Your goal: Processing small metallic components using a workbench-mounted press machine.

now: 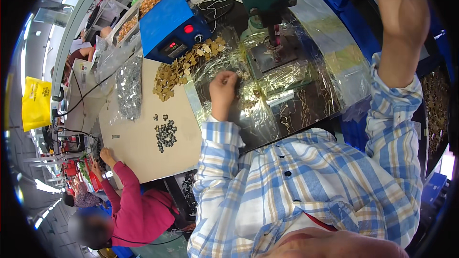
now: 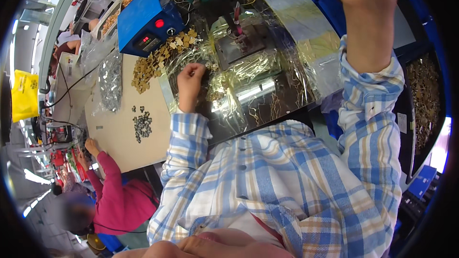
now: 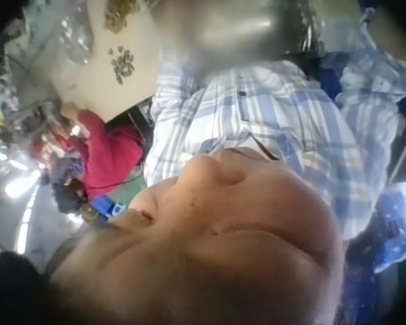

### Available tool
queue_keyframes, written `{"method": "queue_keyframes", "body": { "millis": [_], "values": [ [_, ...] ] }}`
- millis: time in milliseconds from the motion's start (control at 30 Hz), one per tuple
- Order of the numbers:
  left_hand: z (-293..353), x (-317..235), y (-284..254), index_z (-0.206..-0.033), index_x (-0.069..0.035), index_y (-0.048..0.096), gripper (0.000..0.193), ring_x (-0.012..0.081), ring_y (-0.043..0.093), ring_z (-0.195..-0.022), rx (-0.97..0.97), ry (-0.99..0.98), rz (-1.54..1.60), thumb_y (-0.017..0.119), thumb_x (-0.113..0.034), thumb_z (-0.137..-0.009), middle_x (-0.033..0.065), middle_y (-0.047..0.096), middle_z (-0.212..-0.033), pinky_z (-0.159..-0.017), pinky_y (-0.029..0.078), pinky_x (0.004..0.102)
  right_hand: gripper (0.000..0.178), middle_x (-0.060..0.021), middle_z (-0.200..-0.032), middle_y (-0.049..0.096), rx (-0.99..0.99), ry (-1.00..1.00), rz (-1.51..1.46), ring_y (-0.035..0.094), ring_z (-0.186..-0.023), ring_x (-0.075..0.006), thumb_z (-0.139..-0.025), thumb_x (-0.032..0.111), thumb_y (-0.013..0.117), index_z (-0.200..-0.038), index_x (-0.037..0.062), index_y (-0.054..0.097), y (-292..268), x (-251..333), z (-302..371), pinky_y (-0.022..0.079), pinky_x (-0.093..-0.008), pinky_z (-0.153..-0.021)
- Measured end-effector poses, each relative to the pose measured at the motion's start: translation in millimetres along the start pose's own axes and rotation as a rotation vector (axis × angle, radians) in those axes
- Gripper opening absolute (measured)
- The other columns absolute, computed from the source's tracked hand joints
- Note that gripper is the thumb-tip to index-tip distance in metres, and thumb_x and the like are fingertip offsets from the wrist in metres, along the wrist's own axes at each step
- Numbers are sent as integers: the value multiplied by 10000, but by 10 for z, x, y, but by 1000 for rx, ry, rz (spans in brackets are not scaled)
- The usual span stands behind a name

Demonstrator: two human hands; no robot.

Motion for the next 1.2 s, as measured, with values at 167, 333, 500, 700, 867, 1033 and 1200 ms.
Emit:
{"method": "queue_keyframes", "body": {
  "millis": [167,333,500,700,867,1033,1200],
  "values": [
    [73,-153,175,-855,-26,654,153,227,594,-641,-94,249,-431,647,-148,-764,133,629,-747,-611,464,297,317,-69,-1155,556,-350,307,-348,505,-1060,-219,-872,222,515,-1140,55,530,-278,-289,55,356,-400,-953],
    [40,-300,209,-871,-21,653,128,245,615,-702,22,192,-163,612,-102,-782,137,633,-798,-633,471,307,221,-74,-1044,543,-113,173,-90,502,-979,-220,-847,157,501,-1040,55,539,-92,-45,-85,339,-406,-949],
    [14,-717,489,-862,-33,649,106,271,613,-721,106,369,-123,581,-75,-792,133,624,-803,-647,469,327,169,-68,-973,509,-59,188,-77,481,-949,-222,-825,133,481,-973,68,531,-47,-17,-300,316,-418,-963],
    [-90,-900,768,-796,-81,635,71,311,595,-715,96,482,-375,574,-113,-778,103,620,-796,-610,460,380,116,-62,-887,468,-12,153,-76,455,-913,-226,-799,104,457,-893,84,522,-5,141,-291,288,-433,-980],
    [-132,-826,755,-801,-86,639,78,311,596,-711,61,489,-391,588,-141,-777,103,620,-799,-612,464,379,93,-56,-816,434,54,106,-116,434,-883,-229,-777,80,436,-826,97,514,188,175,-259,265,-445,-994],
    [-82,-817,831,-816,-99,639,100,314,588,-718,36,382,-287,601,-185,-781,99,612,-811,-608,457,378,100,-52,-760,406,36,-55,-174,417,-859,-231,-759,60,420,-773,107,507,186,347,-30,247,-454,-1006],
    [-151,-747,720,-829,-105,636,109,314,577,-719,27,341,-255,601,-195,-778,100,597,-804,-605,446,381,139,-65,-836,487,-233,-137,-9,417,-751,-179,-767,-7,429,-854,45,523,620,259,24,352,-368,-865]
  ]
}}
Point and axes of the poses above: each hand's wrist, its own z-axis away from the middle knuckle, its own y-axis out of the palm, x = y × z, the point moved 3 cm from there along -z, towards the middle knuckle
